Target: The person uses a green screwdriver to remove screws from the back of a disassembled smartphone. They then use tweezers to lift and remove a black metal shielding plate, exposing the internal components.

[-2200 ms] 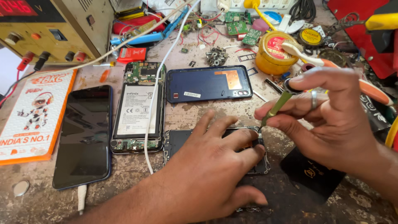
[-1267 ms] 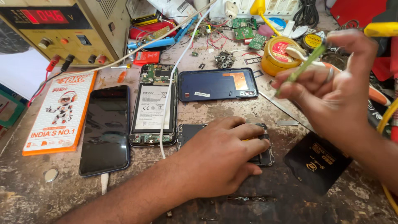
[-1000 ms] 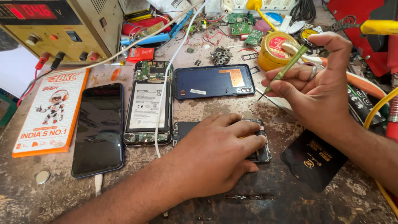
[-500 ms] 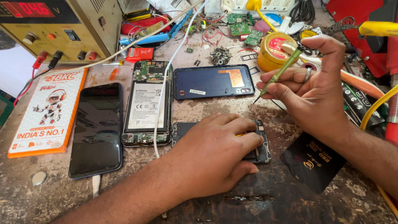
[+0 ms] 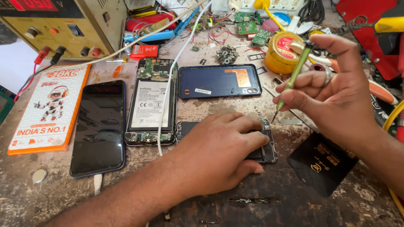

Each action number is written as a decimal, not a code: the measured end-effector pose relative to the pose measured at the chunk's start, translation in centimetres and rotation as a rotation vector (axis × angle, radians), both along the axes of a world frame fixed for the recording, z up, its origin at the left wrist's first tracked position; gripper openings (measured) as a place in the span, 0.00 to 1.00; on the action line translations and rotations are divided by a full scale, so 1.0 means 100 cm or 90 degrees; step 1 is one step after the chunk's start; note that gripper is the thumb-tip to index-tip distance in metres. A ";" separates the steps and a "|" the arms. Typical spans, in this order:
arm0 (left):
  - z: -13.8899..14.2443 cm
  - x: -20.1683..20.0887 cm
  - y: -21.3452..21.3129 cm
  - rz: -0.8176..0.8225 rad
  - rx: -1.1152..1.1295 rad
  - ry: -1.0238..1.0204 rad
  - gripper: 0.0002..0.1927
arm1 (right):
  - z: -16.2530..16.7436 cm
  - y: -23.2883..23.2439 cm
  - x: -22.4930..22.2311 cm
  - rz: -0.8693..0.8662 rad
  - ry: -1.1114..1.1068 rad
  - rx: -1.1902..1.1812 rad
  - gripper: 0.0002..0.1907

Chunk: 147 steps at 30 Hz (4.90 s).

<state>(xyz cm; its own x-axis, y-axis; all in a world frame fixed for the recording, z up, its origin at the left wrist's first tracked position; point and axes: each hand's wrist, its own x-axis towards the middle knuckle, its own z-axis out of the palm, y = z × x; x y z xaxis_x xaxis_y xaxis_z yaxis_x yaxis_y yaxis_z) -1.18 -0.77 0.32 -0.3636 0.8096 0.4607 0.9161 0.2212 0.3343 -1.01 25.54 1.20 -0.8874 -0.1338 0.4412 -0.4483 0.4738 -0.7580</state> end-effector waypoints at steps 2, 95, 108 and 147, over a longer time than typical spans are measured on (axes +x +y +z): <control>-0.001 0.000 -0.001 0.000 0.000 -0.006 0.23 | -0.001 0.001 0.002 0.007 -0.031 -0.017 0.42; -0.004 0.002 -0.003 0.025 -0.021 -0.002 0.24 | -0.014 0.006 0.021 0.161 0.054 0.064 0.36; -0.004 0.000 -0.005 0.005 -0.030 0.030 0.24 | 0.002 -0.007 0.004 -0.061 0.055 0.025 0.35; -0.006 -0.011 -0.002 0.082 -0.057 -0.025 0.27 | 0.002 -0.004 0.013 0.075 -0.031 0.034 0.39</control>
<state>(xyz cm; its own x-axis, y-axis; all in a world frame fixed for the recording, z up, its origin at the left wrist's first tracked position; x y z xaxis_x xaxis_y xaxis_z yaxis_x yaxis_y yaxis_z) -2.27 -1.00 -0.32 -0.4840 0.7919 0.3724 0.8645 0.3668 0.3436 0.30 25.14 1.40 -0.8842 -0.2613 0.3871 -0.4667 0.4604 -0.7552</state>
